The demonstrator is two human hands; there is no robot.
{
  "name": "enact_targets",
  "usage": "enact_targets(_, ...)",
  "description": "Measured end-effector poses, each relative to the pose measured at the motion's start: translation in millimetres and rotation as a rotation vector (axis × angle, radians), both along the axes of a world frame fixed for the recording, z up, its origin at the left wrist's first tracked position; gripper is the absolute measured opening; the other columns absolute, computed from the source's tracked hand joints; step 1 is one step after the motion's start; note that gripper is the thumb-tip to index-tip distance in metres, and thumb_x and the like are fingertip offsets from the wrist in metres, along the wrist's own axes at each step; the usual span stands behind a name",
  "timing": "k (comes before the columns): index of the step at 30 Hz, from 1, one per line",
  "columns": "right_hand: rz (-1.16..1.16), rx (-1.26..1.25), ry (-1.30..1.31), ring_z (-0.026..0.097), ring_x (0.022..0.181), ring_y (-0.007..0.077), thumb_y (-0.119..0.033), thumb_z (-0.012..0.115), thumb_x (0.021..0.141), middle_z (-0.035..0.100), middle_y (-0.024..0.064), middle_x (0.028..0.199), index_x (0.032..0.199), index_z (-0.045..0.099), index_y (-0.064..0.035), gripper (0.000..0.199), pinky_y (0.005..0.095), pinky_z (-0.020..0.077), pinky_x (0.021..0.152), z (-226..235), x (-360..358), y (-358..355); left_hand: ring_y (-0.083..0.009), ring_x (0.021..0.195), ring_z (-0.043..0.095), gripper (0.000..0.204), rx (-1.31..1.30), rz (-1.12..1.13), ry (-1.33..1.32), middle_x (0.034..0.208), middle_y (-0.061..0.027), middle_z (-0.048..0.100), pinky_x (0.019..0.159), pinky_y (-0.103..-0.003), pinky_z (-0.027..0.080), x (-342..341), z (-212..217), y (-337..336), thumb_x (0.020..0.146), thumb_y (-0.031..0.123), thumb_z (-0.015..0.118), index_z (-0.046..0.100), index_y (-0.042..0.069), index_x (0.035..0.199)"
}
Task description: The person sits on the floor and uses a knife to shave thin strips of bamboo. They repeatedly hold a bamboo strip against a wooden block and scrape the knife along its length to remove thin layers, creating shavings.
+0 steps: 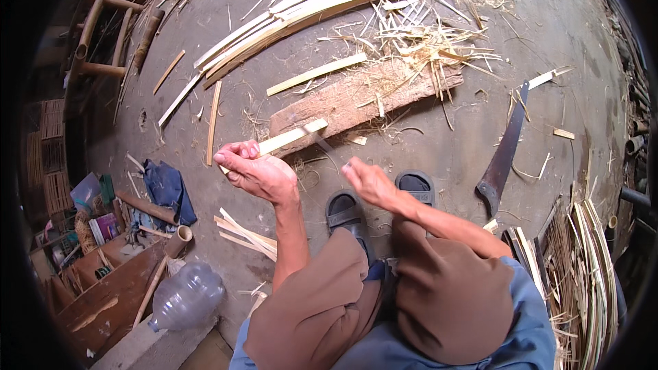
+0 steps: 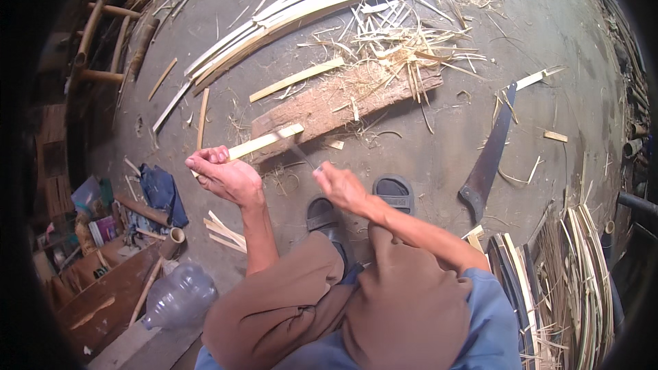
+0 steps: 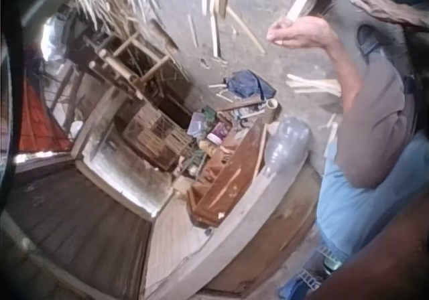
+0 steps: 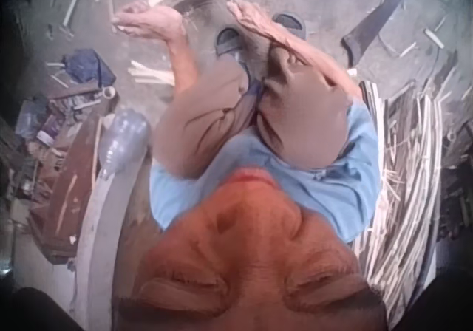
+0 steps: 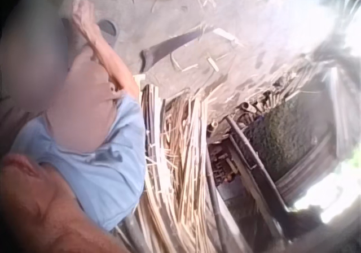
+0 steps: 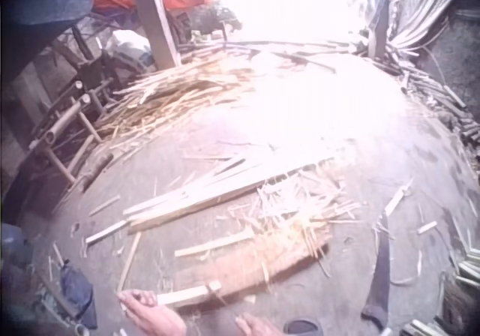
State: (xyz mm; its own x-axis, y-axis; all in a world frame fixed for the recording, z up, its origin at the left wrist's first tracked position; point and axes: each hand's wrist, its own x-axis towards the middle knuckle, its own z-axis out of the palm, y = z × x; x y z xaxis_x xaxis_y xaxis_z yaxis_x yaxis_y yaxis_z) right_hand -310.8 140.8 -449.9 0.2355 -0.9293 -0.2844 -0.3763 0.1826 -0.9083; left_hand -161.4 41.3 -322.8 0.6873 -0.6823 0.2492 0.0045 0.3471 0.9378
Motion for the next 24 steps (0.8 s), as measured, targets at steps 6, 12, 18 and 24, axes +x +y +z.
enact_targets(6,-0.03,0.026,0.102,0.061,0.076,0.0528,-0.034,0.051,0.102,0.064,0.0288,0.076,0.105,0.051,-0.0076,0.027,0.0587,0.0466,0.063,-30,-17,1,-0.0097,0.068,0.035,0.044,-0.002,0.002,0.028,0.076,0.0017,0.033,0.065,-0.026,0.034,-7,-2,-1,0.107,0.044,0.043,0.039,0.01,0.08)
enact_targets(12,-0.026,0.048,0.158,0.059,0.075,0.0542,-0.035,0.048,0.102,0.062,0.0303,0.074,0.103,0.048,-0.0062,0.029,0.0609,0.0439,0.063,-31,-27,16,-0.0105,0.07,0.033,0.042,-0.008,-0.011,0.01,0.078,0.001,0.033,0.066,-0.026,0.033,-8,-2,5,0.109,0.04,0.038,0.036,0.009,0.081)
enact_targets(18,-0.056,0.074,0.186,0.059,0.078,0.0546,-0.036,0.047,0.103,0.061,0.0324,0.08,0.105,0.048,-0.003,0.033,0.0587,0.0455,0.066,-44,-31,14,-0.0091,0.072,0.037,0.038,-0.059,-0.013,0.052,0.079,0.0015,0.036,0.067,-0.025,0.036,-11,-8,-3,0.107,0.04,0.044,0.044,0.007,0.089)
enact_targets(24,-0.009,0.171,0.07,0.045,0.07,0.0337,-0.035,0.045,0.105,0.052,0.0259,0.08,0.099,0.051,0.0004,0.037,0.0441,0.0432,0.068,-37,-26,9,-0.0104,0.072,0.041,0.035,0.213,0.012,-0.382,0.078,0.0014,0.044,0.068,-0.026,0.038,43,31,12,0.107,0.031,0.043,0.055,0.004,0.089)
